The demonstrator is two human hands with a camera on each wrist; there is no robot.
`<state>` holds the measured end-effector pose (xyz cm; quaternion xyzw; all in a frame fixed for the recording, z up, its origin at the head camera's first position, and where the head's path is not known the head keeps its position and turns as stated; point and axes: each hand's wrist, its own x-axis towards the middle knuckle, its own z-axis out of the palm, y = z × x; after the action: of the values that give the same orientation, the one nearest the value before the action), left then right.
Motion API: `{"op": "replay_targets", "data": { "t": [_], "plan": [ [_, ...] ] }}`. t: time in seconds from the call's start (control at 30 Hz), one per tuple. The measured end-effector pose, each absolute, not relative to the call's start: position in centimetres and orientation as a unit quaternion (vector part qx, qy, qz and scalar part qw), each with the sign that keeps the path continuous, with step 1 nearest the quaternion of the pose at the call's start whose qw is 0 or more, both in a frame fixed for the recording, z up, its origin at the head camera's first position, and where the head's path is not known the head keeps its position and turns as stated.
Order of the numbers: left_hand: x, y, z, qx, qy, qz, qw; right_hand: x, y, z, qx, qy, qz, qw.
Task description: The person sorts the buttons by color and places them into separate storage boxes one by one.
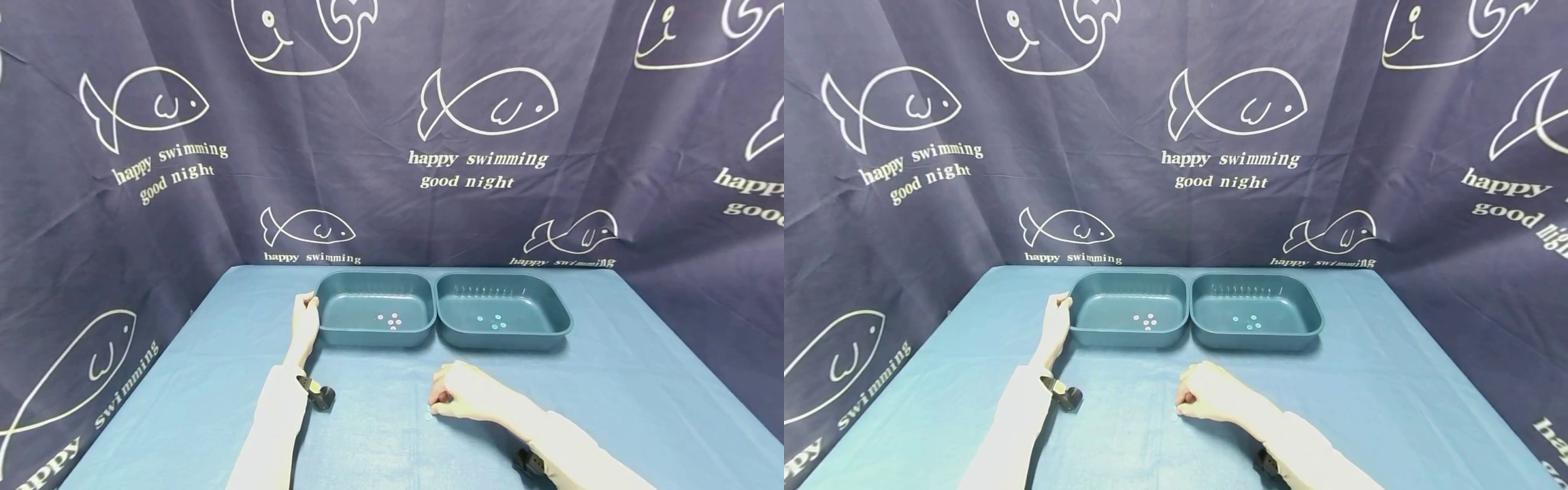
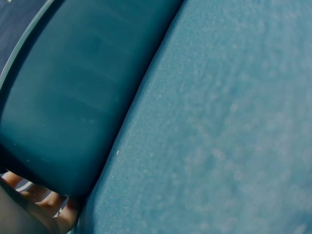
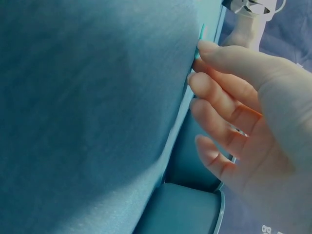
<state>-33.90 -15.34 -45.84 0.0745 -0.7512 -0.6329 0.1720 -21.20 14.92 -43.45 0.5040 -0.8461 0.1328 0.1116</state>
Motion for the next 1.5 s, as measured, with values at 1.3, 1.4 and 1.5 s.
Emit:
{"op": "replay_targets", "data": {
  "t": [1.3,1.4,1.5],
  "plan": [
    [-33.96,-15.45,-46.0,0.066,-0.749,-0.634,0.183,-20.95,14.39,-43.51,0.497,-0.855,0.075,0.129],
    [-33.99,-15.44,-45.99,0.066,-0.75,-0.633,0.181,-20.97,14.31,-43.5,0.512,-0.845,0.077,0.137],
    [-33.98,-15.44,-45.99,0.067,-0.749,-0.634,0.179,-20.99,14.24,-43.54,0.519,-0.839,0.075,0.148]
  ]
}}
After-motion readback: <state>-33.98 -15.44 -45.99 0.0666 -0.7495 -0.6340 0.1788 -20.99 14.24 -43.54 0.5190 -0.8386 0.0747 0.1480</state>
